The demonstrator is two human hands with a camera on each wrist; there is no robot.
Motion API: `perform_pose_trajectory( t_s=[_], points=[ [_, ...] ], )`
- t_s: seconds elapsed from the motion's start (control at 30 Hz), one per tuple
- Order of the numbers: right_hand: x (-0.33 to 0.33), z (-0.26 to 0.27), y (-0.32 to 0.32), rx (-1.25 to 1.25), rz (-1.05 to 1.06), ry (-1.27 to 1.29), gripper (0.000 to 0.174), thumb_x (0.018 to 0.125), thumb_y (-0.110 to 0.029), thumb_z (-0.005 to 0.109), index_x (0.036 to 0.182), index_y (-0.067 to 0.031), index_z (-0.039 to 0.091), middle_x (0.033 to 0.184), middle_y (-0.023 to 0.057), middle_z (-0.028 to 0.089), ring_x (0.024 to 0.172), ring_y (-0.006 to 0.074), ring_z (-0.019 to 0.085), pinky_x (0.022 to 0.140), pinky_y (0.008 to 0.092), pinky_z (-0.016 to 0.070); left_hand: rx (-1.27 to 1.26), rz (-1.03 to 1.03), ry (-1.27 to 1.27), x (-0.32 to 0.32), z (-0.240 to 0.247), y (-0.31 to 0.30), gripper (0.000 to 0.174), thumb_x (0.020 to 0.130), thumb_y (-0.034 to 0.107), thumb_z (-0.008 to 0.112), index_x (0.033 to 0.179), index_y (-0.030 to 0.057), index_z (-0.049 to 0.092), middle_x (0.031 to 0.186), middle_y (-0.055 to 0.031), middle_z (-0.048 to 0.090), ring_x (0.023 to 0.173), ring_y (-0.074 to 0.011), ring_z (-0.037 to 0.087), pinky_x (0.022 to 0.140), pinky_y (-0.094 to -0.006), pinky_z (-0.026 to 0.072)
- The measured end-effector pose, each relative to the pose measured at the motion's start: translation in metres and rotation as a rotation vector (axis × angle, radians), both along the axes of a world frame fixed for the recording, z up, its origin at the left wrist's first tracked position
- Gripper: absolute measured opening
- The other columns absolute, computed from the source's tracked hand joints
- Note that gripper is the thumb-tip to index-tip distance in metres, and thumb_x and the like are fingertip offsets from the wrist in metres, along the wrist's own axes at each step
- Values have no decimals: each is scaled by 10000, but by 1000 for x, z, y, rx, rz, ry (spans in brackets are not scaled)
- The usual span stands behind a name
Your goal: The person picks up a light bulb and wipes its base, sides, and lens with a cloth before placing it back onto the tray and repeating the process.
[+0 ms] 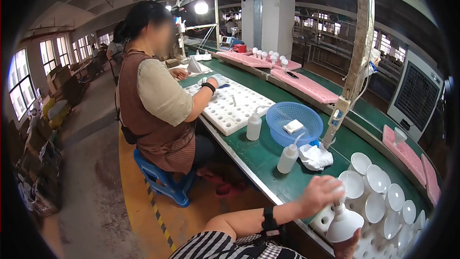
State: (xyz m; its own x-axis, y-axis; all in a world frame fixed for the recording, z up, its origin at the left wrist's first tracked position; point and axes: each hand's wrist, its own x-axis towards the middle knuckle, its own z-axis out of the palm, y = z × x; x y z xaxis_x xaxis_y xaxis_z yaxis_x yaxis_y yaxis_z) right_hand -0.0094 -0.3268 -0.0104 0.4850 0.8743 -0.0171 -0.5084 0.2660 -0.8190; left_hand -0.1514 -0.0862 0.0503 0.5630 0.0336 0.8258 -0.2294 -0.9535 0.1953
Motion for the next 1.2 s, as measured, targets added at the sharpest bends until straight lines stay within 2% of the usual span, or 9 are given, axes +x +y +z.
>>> perform_pose_trajectory(
  t_s=[0.07, 0.17, 0.27, 0.37, 0.57, 0.63, 0.9, 1.0, 1.2],
  points=[
    [2, 8, -1, -17, -19, -102, 963, 796, -702, 590, 1520, -161, 258, 1438, 115, 445, 1256, 326, 502, 979, 541, 465, -166, 68, 45, -4, 0, 4, 361, 937, 193, 581, 1294, 141, 594, 1339, -97, 543, 1220, -313, 510, 961, -416, 401],
    [-3, 17, -1, -54, -75, -292, 853, 862, -720, 452, 1462, -117, 385, 1430, 167, 464, 1266, 376, 494, 1030, 572, 429, -1248, -732, 269, -11, 3, -3, 490, 924, 255, 672, 1364, 90, 536, 1290, -52, 566, 1184, -184, 527, 1016, -345, 405],
    [-24, 38, 6, -169, -154, -17, 863, 866, -742, 437, 1455, -113, 395, 1422, 176, 471, 1246, 379, 511, 1001, 557, 464, -1150, -686, 294, -11, -2, -19, 506, 880, 198, 724, 1333, 57, 548, 1231, -35, 586, 1127, -131, 538, 1002, -314, 425],
    [-31, 55, 4, -81, 302, 159, 845, 881, -726, 450, 1461, -116, 384, 1422, 172, 472, 1238, 370, 518, 976, 538, 493, -1122, -663, 319, -11, -3, -21, 436, 887, 187, 712, 1277, 50, 575, 1140, -27, 618, 1057, -124, 566, 944, -292, 459],
    [-57, 43, 13, -28, -173, 77, 622, 948, -470, 583, 1377, -35, 470, 1247, 184, 587, 1039, 318, 623, 837, 437, 563, -1324, -571, 265, -8, -13, -24, 424, 904, 212, 698, 1271, 45, 568, 1076, -25, 636, 913, -93, 612, 765, -264, 529],
    [-27, 5, 21, -3, -193, -667, 1195, 708, -711, 711, 1566, -140, 106, 1455, 125, 415, 1269, 294, 489, 1017, 473, 438, -1498, -599, 198, -6, -13, -26, 474, 904, 219, 698, 1310, 38, 536, 1076, -39, 640, 898, -105, 630, 740, -269, 539],
    [-42, 12, 22, 87, -406, -767, 1475, 547, -691, 836, 1557, -96, -59, 1527, 201, 255, 1307, 335, 447, 1034, 484, 426, -1401, -587, 249, -1, -5, -33, 521, 912, 295, 685, 1328, 29, 518, 1062, -51, 644, 877, -106, 632, 699, -265, 521],
    [-39, 9, 17, 25, -391, -752, 1205, 702, -735, 691, 1566, -118, 121, 1397, 135, 467, 1243, 265, 501, 1039, 453, 404, -1391, -526, 406, 3, -1, -33, 506, 929, 305, 660, 1327, 27, 518, 1122, -71, 633, 956, -163, 626, 772, -302, 512],
    [-42, 34, 16, -40, -218, 107, 750, 910, -682, 420, 1425, -137, 435, 1349, 63, 536, 1188, 269, 560, 970, 482, 476, -227, 31, -77, 5, 1, -50, 322, 923, 244, 602, 1216, 110, 601, 1269, -95, 572, 1190, -273, 539, 953, -423, 399]
  ],
)
